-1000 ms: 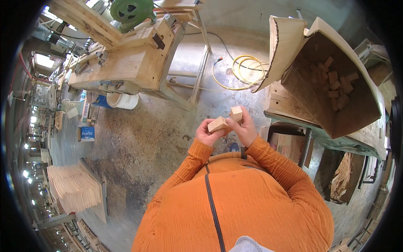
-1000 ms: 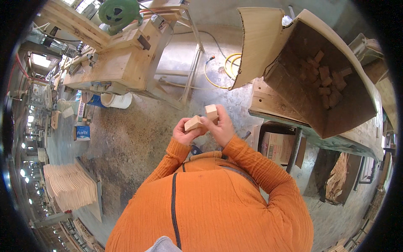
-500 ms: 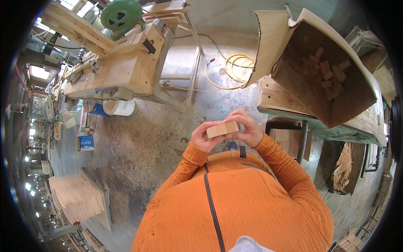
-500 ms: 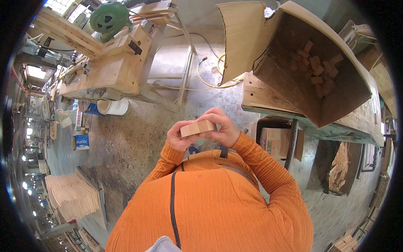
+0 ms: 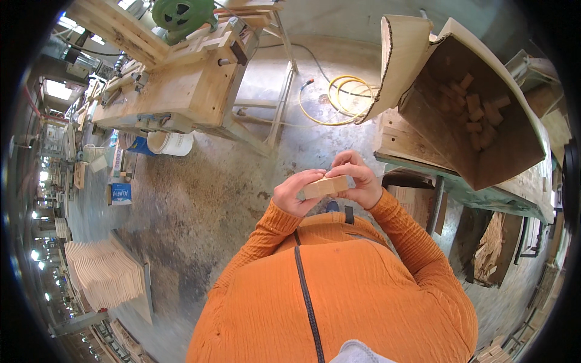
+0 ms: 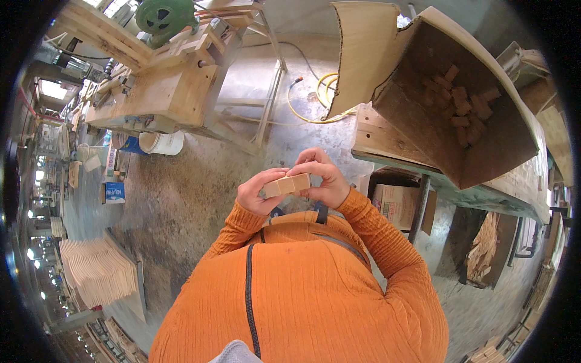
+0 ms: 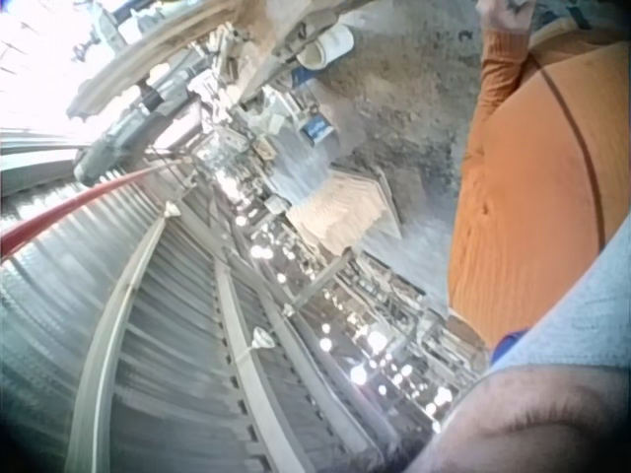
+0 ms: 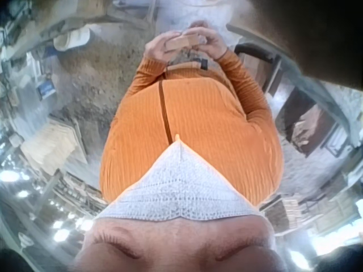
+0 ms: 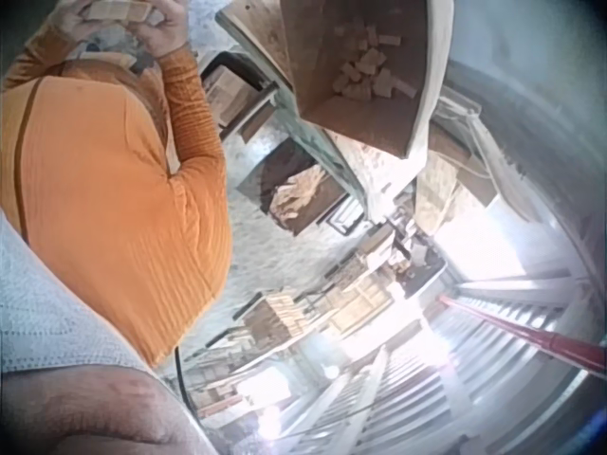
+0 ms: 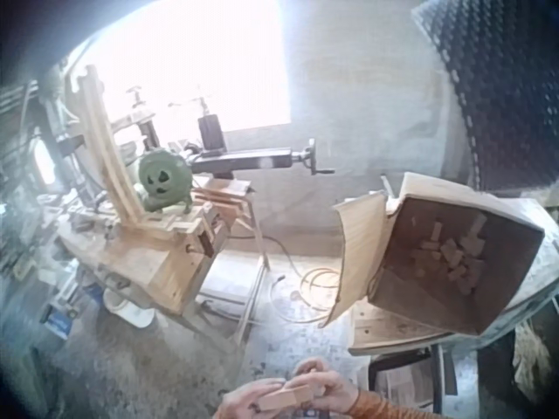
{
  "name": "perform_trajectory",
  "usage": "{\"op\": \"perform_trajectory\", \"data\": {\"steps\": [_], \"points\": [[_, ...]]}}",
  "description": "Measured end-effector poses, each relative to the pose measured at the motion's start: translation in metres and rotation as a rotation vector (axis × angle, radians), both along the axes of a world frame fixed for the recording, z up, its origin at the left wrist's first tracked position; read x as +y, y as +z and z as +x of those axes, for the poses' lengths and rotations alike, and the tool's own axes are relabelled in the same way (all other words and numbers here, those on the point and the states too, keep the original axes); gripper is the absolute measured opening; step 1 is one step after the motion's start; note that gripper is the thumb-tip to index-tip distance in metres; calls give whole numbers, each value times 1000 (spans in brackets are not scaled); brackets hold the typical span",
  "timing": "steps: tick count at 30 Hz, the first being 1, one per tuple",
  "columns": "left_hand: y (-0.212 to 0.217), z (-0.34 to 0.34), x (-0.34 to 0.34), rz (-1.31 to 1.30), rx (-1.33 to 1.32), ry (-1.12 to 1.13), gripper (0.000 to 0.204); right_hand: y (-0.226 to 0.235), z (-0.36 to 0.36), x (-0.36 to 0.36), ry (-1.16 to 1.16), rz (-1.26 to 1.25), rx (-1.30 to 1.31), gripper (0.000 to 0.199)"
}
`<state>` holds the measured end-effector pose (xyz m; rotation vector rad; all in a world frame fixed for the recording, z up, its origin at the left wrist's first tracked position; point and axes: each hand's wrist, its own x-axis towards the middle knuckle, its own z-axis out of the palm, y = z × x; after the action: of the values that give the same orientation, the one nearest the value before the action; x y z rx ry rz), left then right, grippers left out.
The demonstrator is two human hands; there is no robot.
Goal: The person repeatedly operates a vertical woodworking machine by pulling a lever, then retrieves small wooden blocks from a cardboard box and places them into the machine. The cycle of operating the machine and handling the blocks continues throughout the clip.
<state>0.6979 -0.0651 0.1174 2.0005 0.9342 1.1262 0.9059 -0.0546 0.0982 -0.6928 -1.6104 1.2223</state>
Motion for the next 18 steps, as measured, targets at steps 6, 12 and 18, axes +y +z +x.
{"op": "perform_trajectory", "data": {"steps": [6, 12, 18], "points": [[-5, 0, -2, -206, -11, 92, 36, -4, -5, 2, -78, 0, -128, 46], [-39, 0, 0, -846, -468, 135, 35, -15, -29, -1, -274, -319, 11, 45], [-48, -1, -2, -922, -484, 171, 31, -17, -28, 4, -288, -334, -121, 37]]}}
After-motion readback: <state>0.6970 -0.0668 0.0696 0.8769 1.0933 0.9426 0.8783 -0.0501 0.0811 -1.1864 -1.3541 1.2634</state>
